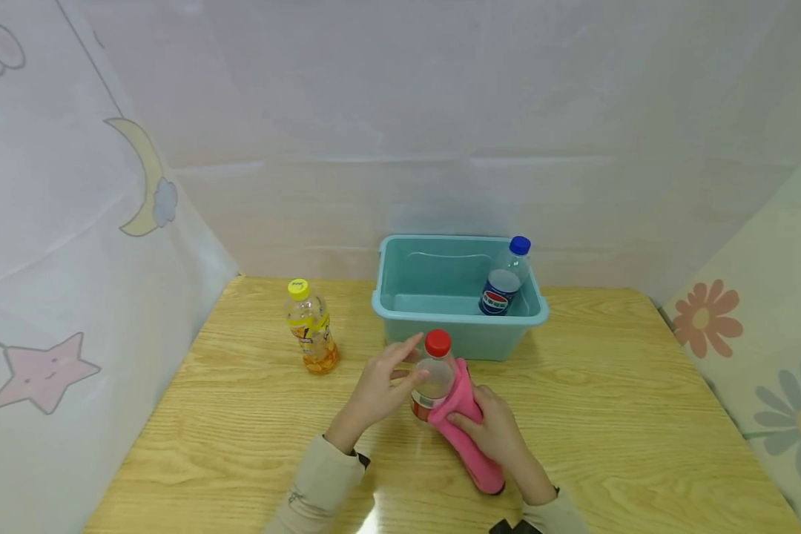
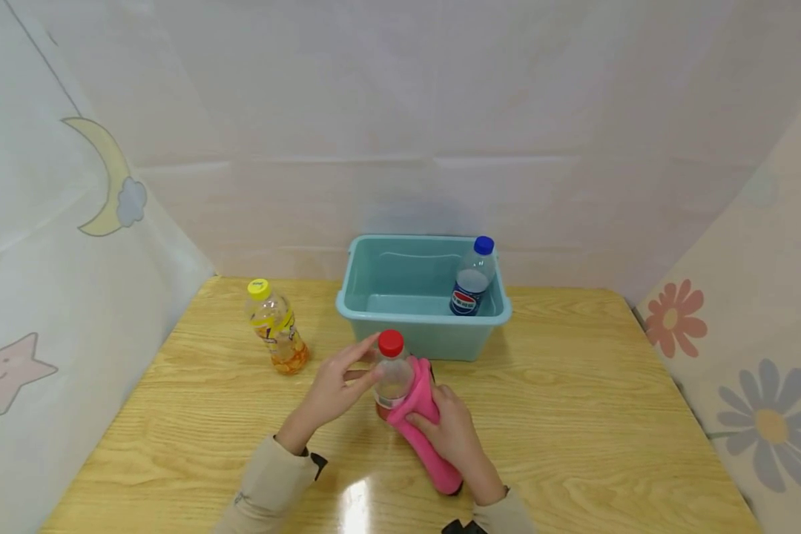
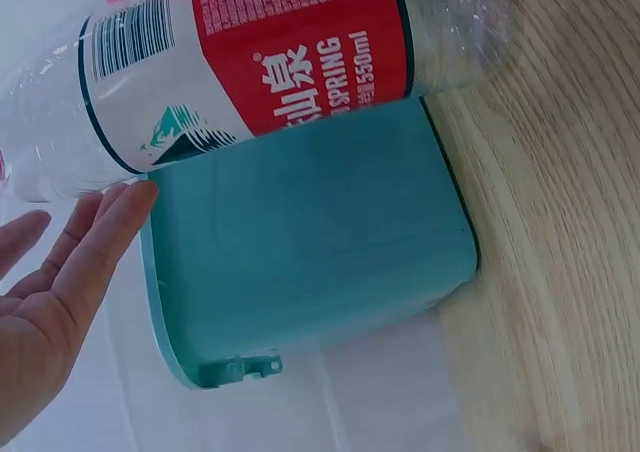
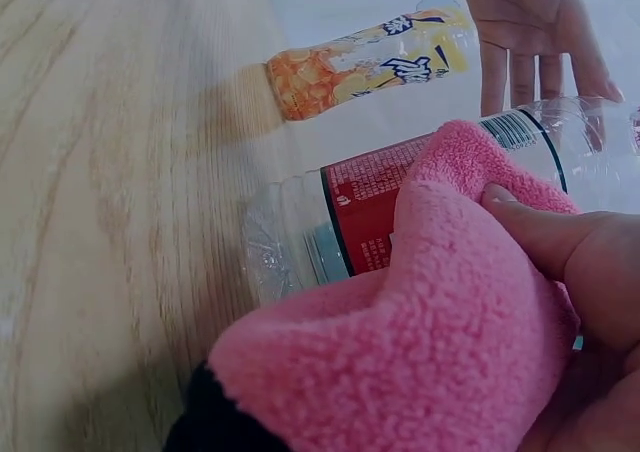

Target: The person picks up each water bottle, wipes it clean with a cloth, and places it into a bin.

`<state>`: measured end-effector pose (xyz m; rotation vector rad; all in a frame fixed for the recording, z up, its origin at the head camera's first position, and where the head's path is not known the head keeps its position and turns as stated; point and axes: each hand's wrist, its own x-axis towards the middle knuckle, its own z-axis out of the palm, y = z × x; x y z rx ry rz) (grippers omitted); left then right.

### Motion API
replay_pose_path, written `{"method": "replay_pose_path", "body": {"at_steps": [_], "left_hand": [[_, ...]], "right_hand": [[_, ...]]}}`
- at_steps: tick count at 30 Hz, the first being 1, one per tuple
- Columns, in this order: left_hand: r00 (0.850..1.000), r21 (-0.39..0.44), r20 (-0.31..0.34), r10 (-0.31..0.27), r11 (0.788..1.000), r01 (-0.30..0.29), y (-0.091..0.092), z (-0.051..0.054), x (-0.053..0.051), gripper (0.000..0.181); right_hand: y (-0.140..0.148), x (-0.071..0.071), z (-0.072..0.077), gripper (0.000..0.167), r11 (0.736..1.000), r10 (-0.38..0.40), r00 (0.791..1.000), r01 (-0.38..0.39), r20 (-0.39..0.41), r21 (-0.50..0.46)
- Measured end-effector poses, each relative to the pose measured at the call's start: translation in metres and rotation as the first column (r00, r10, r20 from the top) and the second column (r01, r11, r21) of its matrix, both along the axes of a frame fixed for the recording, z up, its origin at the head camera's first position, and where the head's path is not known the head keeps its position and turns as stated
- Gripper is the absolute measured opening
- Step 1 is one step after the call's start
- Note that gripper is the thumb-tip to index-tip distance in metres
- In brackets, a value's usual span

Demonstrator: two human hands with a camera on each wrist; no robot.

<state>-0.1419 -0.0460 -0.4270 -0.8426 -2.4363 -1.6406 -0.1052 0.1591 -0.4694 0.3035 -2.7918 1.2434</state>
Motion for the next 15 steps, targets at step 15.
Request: {"method": "replay_pose_path", "body": {"at_steps": [15], "left_hand": [[0.994, 0.02, 0.103, -0.041, 0.999, 0.04, 0.002, 0.033, 0.016, 0.042]], "right_hand": [[0.005, 0.007, 0.004, 0.034, 0.999, -0.041, 0.995, 0.04, -0.092, -0.011]]}}
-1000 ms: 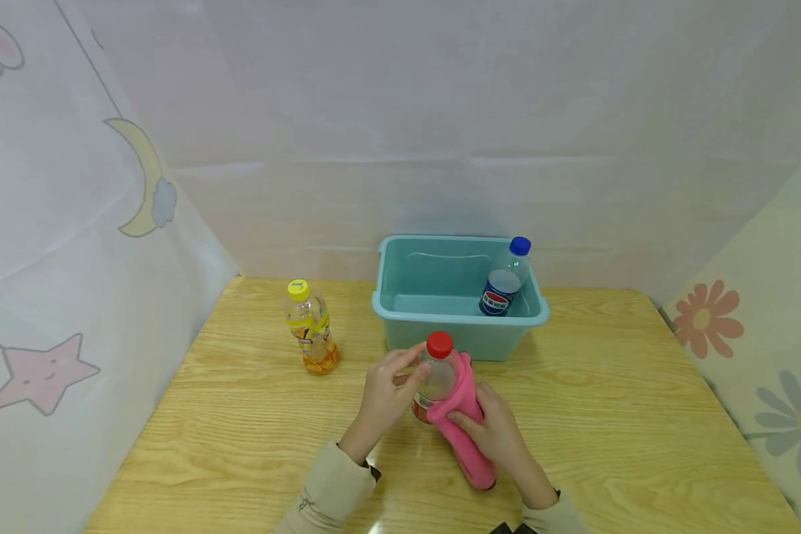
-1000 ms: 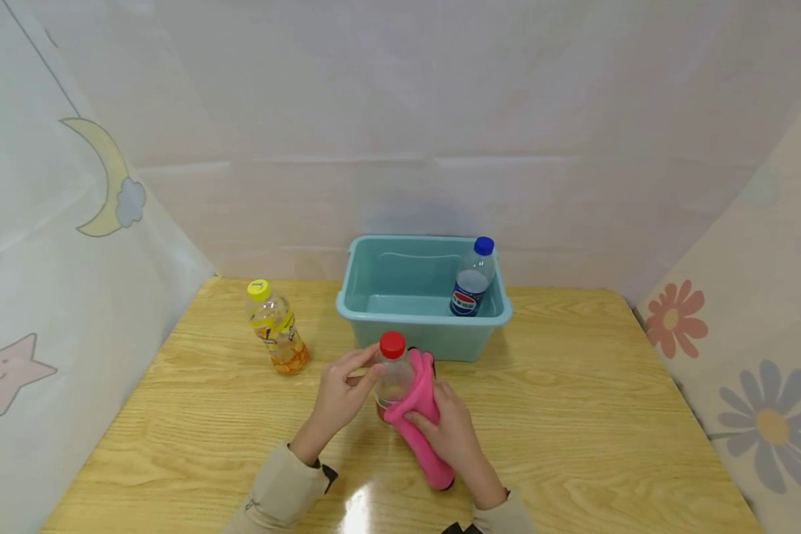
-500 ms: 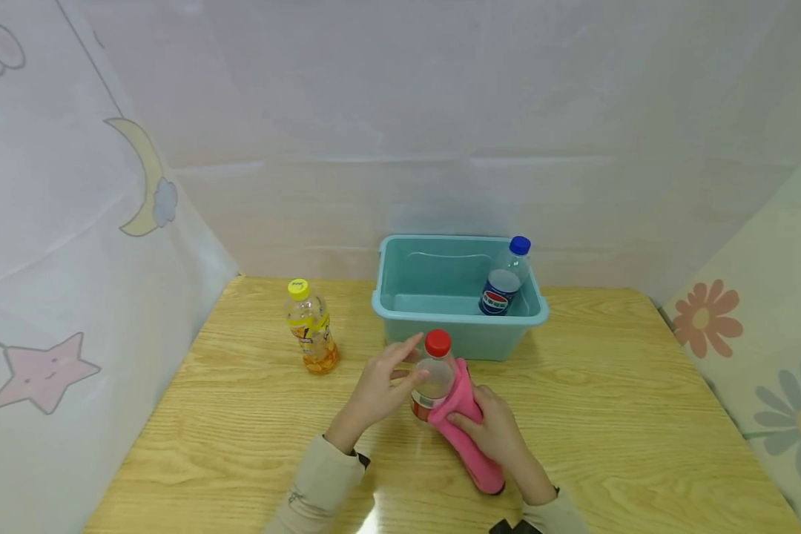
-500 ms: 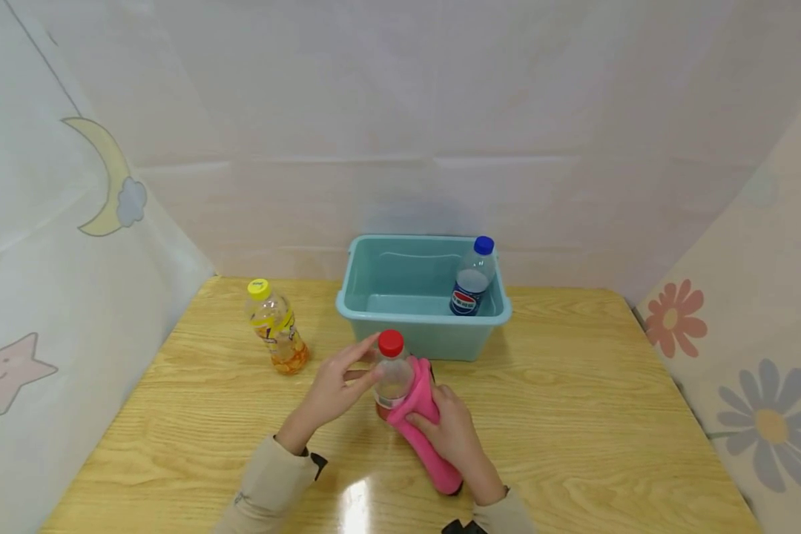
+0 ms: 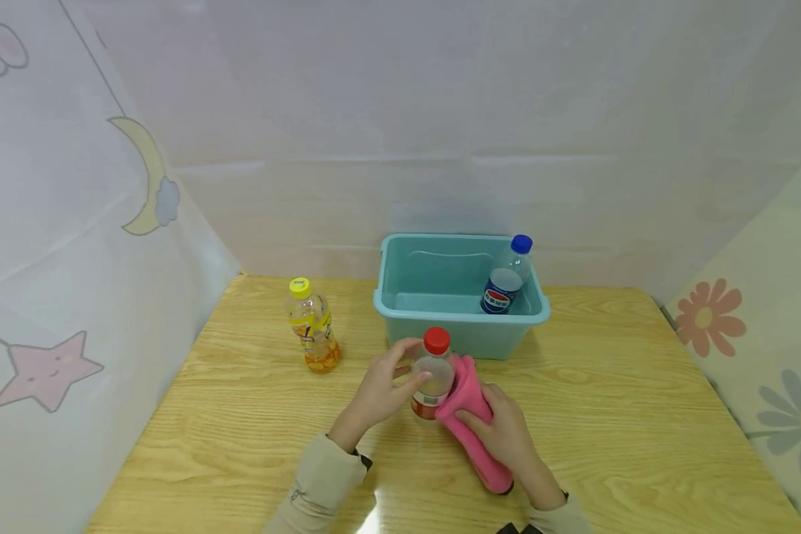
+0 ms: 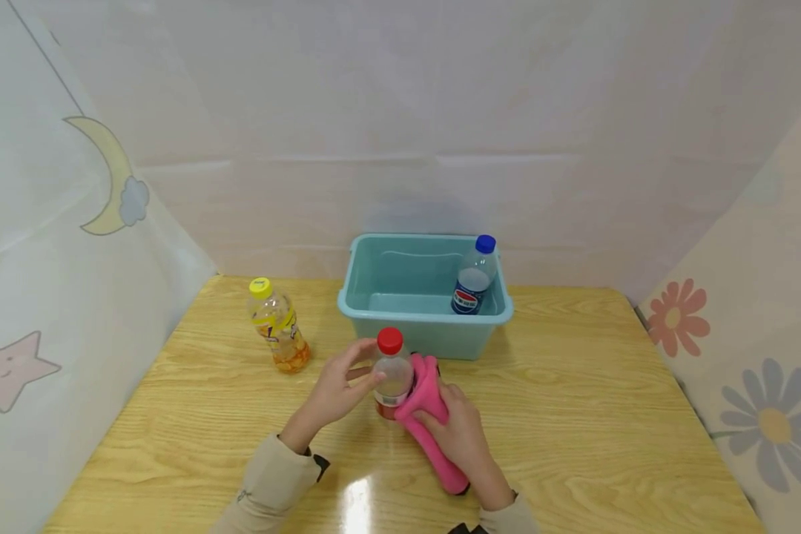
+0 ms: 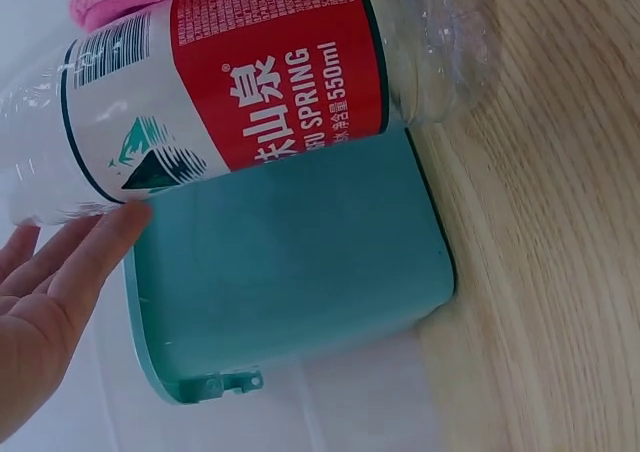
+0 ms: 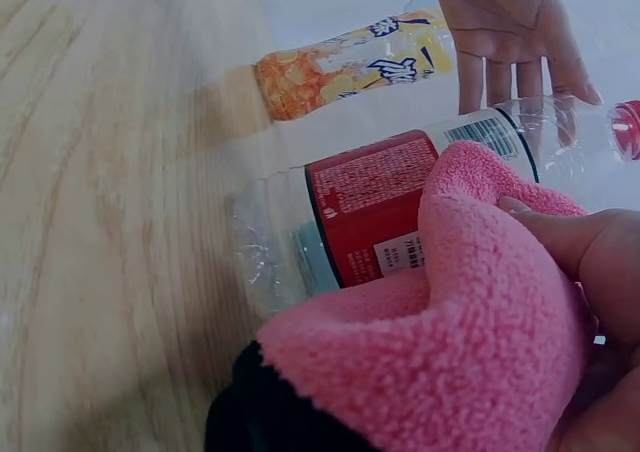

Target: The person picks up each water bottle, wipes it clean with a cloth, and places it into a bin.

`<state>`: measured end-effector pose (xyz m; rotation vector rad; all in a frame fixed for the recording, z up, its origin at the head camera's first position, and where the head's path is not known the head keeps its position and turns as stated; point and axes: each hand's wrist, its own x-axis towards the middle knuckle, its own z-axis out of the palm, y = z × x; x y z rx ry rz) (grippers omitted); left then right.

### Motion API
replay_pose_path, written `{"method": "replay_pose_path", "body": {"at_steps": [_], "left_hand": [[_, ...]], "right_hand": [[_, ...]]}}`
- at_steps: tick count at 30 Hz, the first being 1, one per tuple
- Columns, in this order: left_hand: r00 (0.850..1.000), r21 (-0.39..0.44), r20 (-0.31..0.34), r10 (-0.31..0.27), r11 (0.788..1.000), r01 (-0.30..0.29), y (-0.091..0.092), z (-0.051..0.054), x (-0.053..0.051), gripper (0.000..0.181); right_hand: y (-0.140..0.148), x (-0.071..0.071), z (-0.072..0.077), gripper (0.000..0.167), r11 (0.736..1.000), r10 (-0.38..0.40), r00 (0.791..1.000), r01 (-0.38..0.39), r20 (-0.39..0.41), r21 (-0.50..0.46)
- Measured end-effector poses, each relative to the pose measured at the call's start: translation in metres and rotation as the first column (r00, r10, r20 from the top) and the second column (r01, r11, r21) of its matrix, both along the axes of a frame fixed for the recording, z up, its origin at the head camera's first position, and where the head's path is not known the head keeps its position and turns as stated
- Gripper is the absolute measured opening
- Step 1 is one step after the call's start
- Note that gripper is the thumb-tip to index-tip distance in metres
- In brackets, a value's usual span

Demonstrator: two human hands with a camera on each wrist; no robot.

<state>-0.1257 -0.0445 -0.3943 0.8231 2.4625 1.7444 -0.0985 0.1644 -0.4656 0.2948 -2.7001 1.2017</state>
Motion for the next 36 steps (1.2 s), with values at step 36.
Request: {"method": "replay_pose_path", "body": {"at_steps": [36], "left_hand": [[0.981, 0.024, -0.135, 0.139, 0.99, -0.137, 0.009, -0.006, 0.003, 0.03]], "right_hand": [[-0.004, 0.011, 0.045, 0.046, 0.992, -0.094, 0.963, 0.069, -0.251, -0.108]]}}
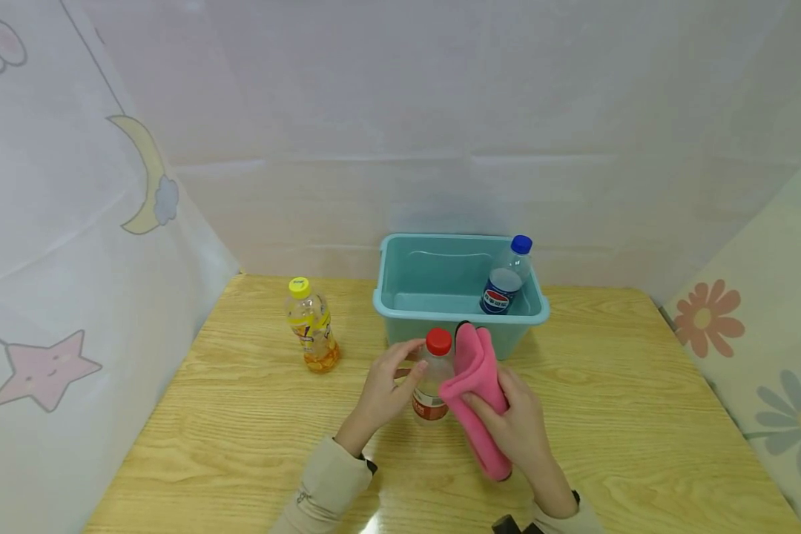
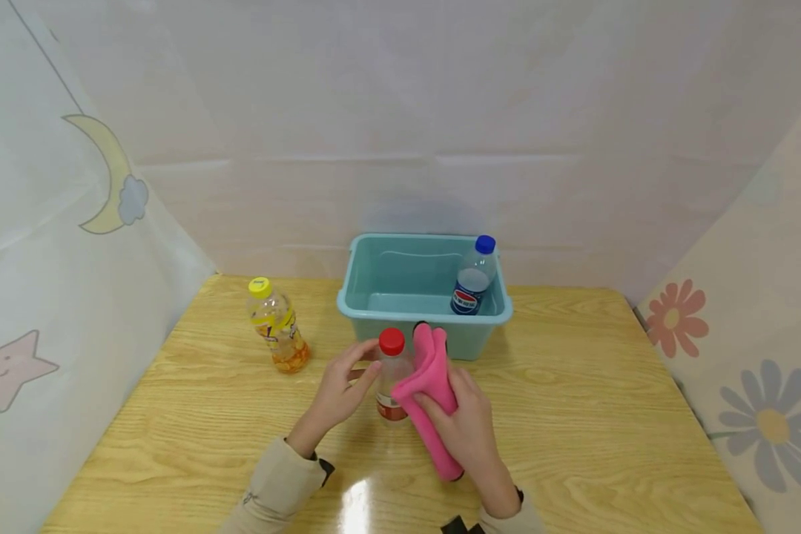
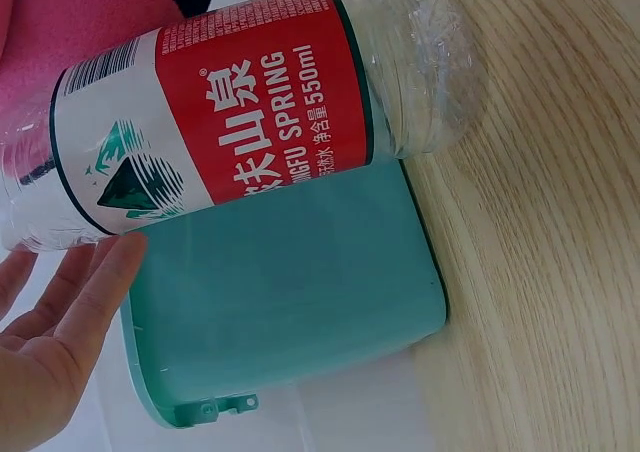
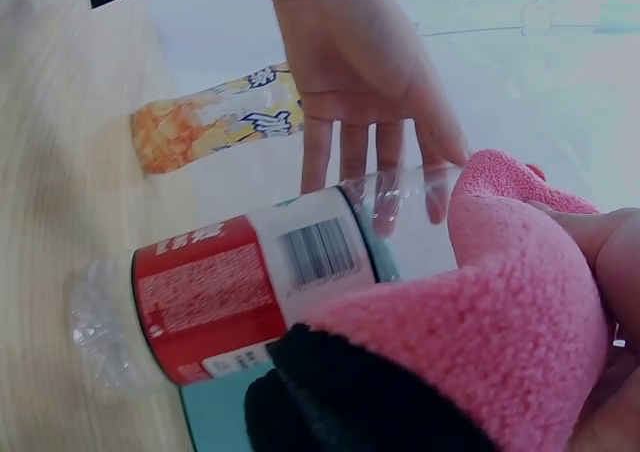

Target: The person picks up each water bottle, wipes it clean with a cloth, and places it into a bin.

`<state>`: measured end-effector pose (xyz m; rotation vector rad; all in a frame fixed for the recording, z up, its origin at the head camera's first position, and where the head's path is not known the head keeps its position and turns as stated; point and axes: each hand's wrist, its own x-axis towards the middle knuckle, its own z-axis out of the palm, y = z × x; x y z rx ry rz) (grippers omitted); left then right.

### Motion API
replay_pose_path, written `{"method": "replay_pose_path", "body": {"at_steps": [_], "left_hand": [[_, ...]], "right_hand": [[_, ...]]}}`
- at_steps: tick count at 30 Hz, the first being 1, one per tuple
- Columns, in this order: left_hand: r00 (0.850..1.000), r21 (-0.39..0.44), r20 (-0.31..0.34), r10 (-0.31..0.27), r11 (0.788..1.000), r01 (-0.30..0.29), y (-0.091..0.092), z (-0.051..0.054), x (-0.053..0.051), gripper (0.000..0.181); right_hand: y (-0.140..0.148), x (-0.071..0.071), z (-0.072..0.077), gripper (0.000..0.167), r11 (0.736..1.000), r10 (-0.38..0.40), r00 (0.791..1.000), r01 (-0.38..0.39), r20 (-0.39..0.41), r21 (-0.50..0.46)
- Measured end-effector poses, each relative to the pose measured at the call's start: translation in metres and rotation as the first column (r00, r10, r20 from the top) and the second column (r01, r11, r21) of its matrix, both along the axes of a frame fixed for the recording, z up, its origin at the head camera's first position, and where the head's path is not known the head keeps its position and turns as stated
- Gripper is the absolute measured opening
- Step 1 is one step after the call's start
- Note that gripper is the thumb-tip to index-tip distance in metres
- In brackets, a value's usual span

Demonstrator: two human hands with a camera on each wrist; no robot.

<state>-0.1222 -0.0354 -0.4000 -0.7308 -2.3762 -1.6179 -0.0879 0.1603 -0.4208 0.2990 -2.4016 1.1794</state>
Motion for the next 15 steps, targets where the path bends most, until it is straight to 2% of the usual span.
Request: {"method": "replay_pose_path", "body": {"at_steps": [10, 15], "left_hand": [[1.0, 0.002, -0.009, -0.001, 1.0, 0.001, 0.0, 0.001, 0.0, 0.03], [1.0, 0.002, -0.002, 0.01, 1.0, -0.01, 0.001, 0.001, 0.0, 0.03]], "right_hand": [[-0.01, -0.005, 0.012, 0.045, 1.0, 0.006, 0.994, -0.007, -0.106, -0.015], [-0.015, -0.008, 0.013, 0.046, 1.0, 0.012, 0.993, -0.013, -0.115, -0.007]]}}
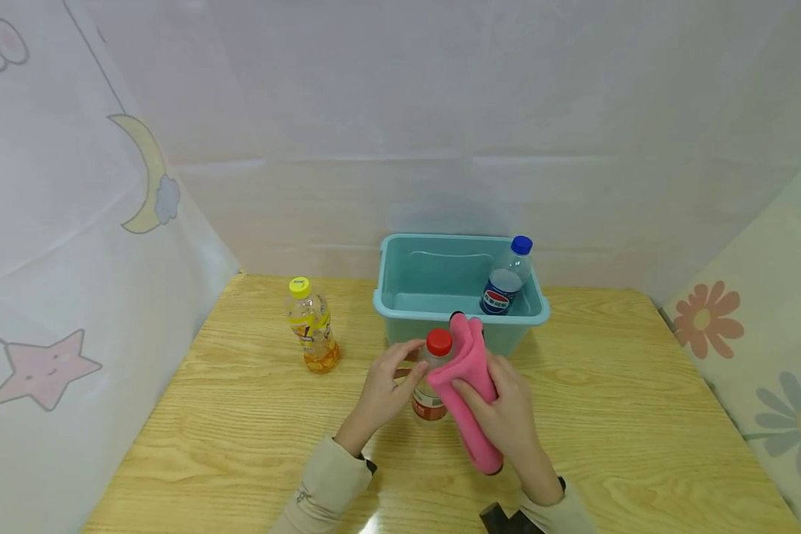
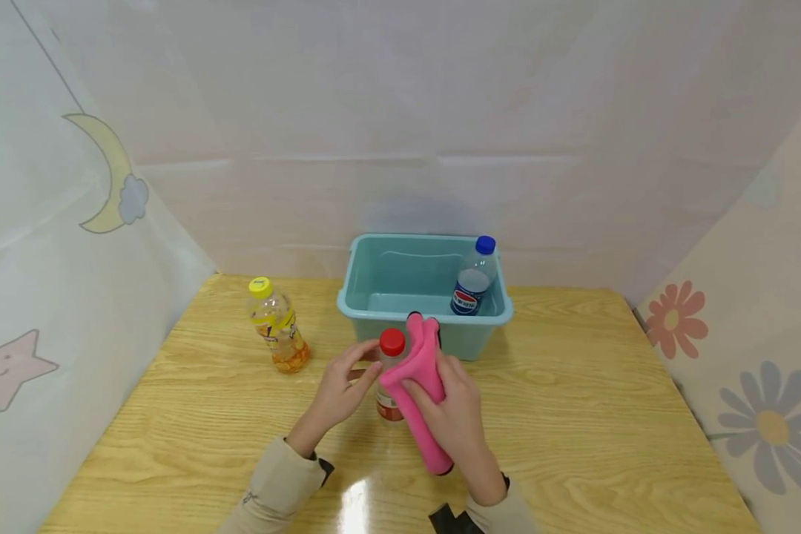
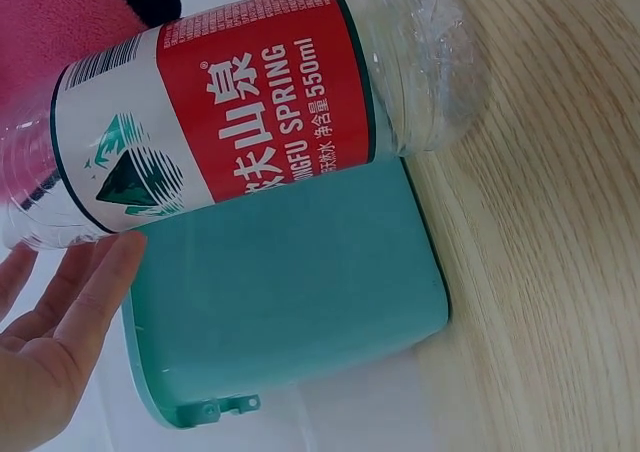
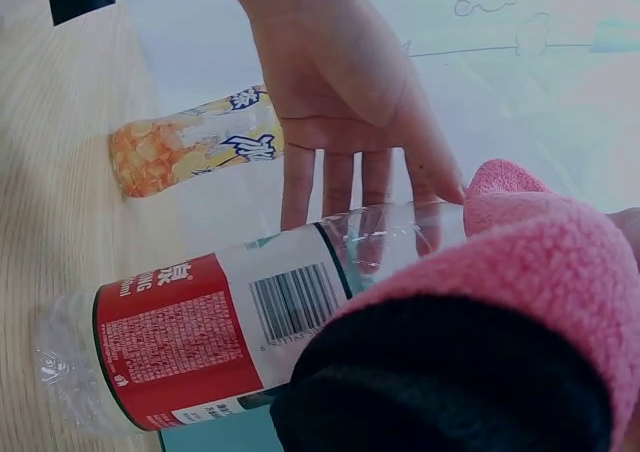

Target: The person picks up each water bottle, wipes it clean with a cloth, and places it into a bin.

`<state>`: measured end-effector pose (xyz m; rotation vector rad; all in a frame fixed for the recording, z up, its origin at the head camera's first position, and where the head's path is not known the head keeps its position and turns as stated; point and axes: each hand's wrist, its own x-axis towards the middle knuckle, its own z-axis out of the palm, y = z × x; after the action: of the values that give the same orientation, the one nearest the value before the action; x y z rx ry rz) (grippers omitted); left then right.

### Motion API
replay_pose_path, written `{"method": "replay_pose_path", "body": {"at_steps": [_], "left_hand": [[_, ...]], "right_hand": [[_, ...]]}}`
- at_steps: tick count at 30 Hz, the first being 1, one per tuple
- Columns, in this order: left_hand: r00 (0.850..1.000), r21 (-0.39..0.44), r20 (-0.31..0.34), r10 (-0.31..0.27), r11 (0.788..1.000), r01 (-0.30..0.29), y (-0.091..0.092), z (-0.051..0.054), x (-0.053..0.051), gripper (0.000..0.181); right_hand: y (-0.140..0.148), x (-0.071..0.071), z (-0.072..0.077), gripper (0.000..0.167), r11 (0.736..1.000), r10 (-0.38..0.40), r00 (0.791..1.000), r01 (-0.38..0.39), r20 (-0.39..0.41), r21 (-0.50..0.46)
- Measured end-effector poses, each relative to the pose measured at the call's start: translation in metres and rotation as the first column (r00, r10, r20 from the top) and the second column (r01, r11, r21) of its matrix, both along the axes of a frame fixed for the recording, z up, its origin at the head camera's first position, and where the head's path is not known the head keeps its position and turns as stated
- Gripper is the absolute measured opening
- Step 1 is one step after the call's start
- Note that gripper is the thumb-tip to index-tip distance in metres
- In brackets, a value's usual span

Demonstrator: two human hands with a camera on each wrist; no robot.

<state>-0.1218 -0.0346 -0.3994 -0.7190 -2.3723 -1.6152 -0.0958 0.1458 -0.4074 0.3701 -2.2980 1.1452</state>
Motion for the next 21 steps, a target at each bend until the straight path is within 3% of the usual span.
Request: {"method": "replay_pose_path", "body": {"at_steps": [8, 21], "left_hand": [[1.0, -0.007, 0.005, -0.004, 1.0, 0.004, 0.0002, -0.0013, -0.0009, 0.03], [0.999, -0.01, 0.029, -0.015, 1.0, 0.016, -0.0007, 0.0018, -0.0002, 0.031]], "right_hand": [[-0.0035, -0.0036, -0.0043, 0.04, 0.999, -0.009, 1.0, 0.008, 0.024, 0.04], [-0.0014, -0.0011, -0.0048, 0.04, 0.989, 0.014, 0.983, -0.04, 0.181, 0.139]]}}
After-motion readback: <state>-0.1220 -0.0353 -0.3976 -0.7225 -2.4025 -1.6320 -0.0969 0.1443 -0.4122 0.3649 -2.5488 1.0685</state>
